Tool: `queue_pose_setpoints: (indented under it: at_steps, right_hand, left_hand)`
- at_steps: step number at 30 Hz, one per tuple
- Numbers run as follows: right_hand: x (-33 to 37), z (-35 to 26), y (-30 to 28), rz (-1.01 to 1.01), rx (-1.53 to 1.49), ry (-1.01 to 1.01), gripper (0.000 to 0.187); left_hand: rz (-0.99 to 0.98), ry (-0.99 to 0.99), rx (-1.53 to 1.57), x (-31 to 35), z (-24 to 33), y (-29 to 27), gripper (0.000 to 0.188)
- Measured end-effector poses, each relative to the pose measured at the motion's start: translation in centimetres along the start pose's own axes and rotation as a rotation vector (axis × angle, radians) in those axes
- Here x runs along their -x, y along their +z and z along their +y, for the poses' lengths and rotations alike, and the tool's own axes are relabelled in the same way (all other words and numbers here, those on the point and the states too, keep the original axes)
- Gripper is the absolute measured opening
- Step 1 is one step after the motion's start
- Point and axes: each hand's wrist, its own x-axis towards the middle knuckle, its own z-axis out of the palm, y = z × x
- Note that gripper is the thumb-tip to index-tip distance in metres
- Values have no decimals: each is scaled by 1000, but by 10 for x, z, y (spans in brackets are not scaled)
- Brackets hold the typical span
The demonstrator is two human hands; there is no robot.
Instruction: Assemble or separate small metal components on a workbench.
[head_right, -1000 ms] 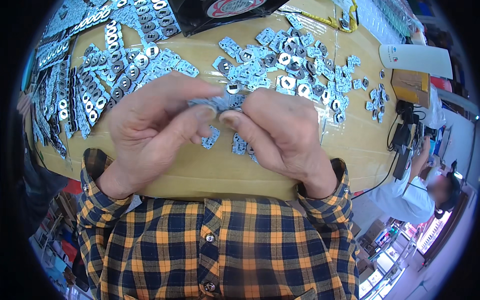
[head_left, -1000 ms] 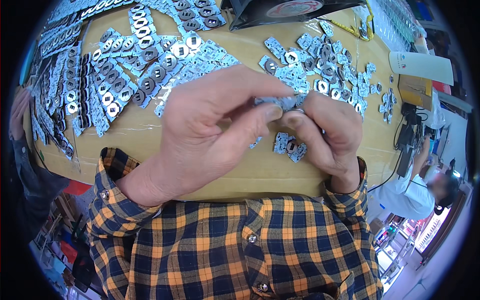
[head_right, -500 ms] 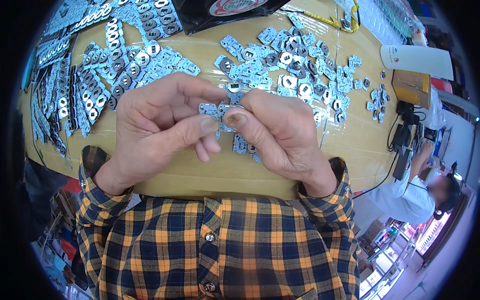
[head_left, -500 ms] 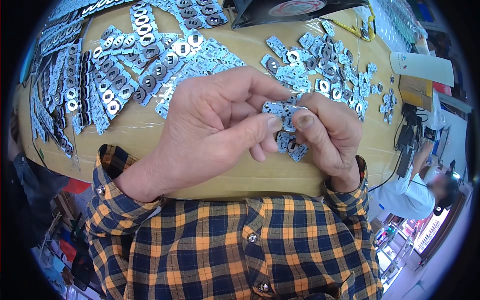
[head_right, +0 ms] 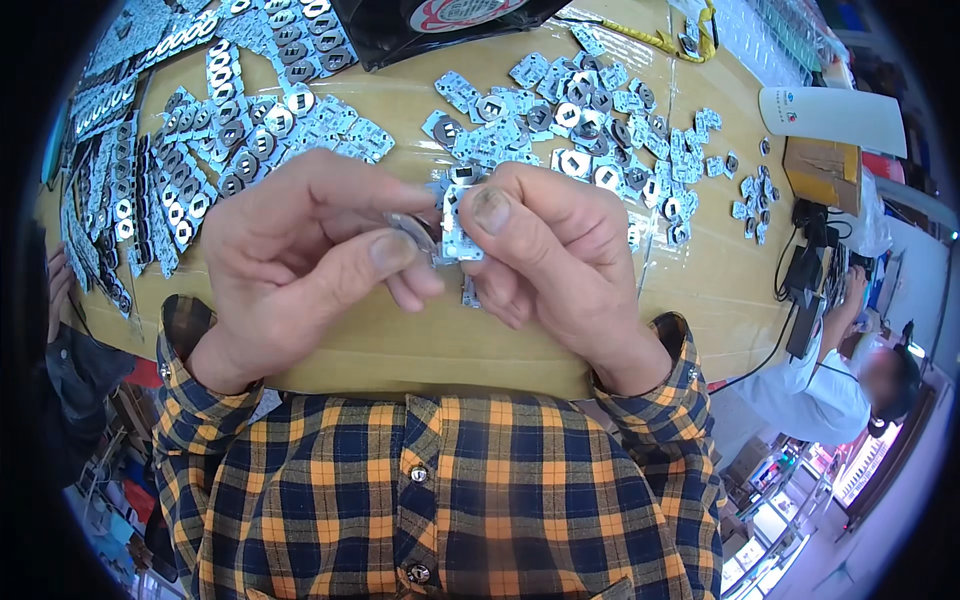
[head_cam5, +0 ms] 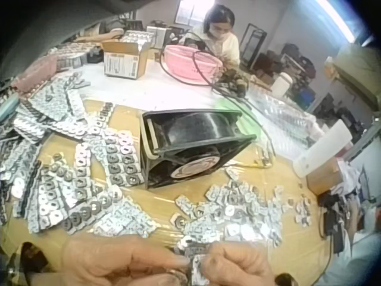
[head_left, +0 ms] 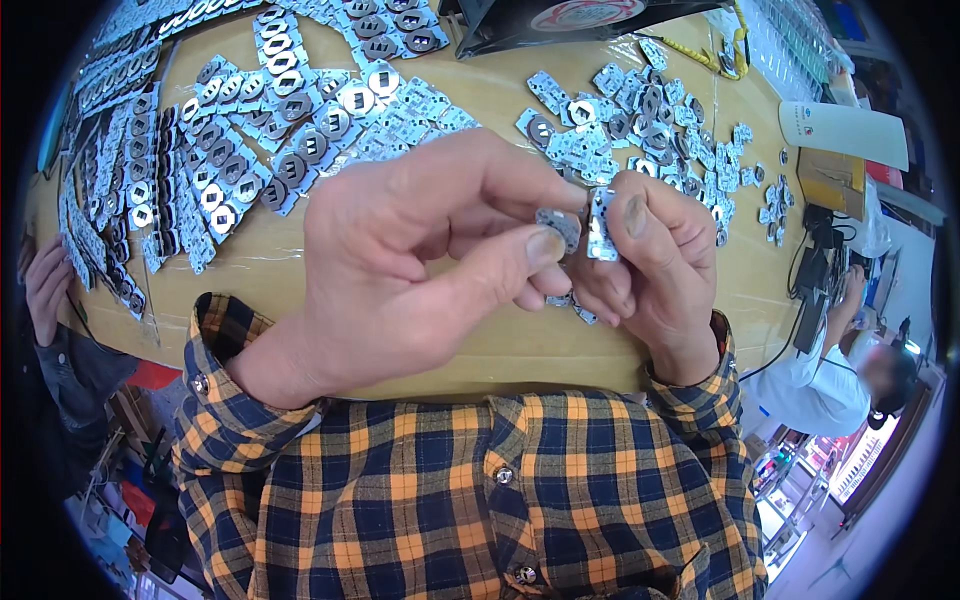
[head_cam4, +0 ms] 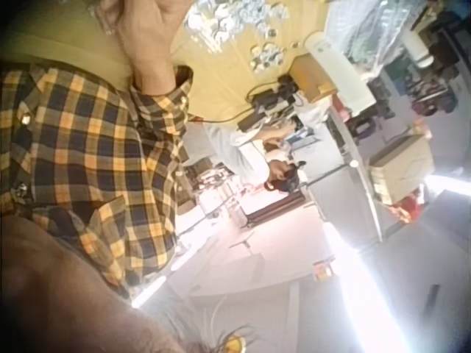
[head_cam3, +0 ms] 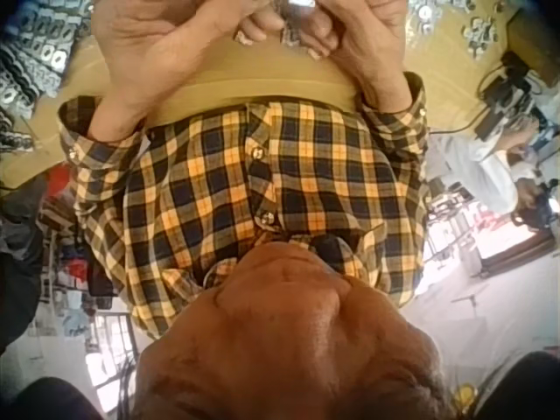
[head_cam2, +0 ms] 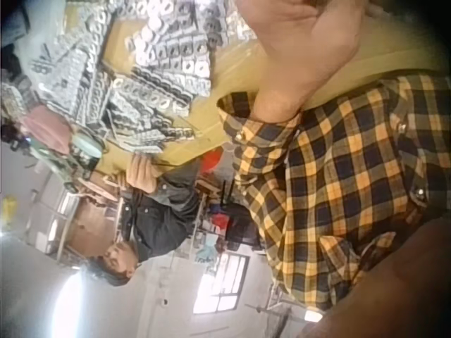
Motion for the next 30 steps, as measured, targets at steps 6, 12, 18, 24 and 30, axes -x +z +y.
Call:
queue_pose_setpoints:
  at_steps: [6,12,18,24,30]
  right_hand:
    - [1,0,2,12,242,-67,28]
    - [2,2,2,21,233,-48,28]
    - [2,2,3,58,182,-24,28]
    - [1,0,3,39,184,-39,29]
    - [3,2,2,80,224,-78,29]
  left_hand:
    - [-8,316,-509,2,-1,-4,21]
    - [36,367,-587,4,-4,-3,23]
    - [44,399,-577,0,-3,-4,24]
    - [101,321,-478,2,1,0,22]
    - [4,289,-444,3,-4,-1,21]
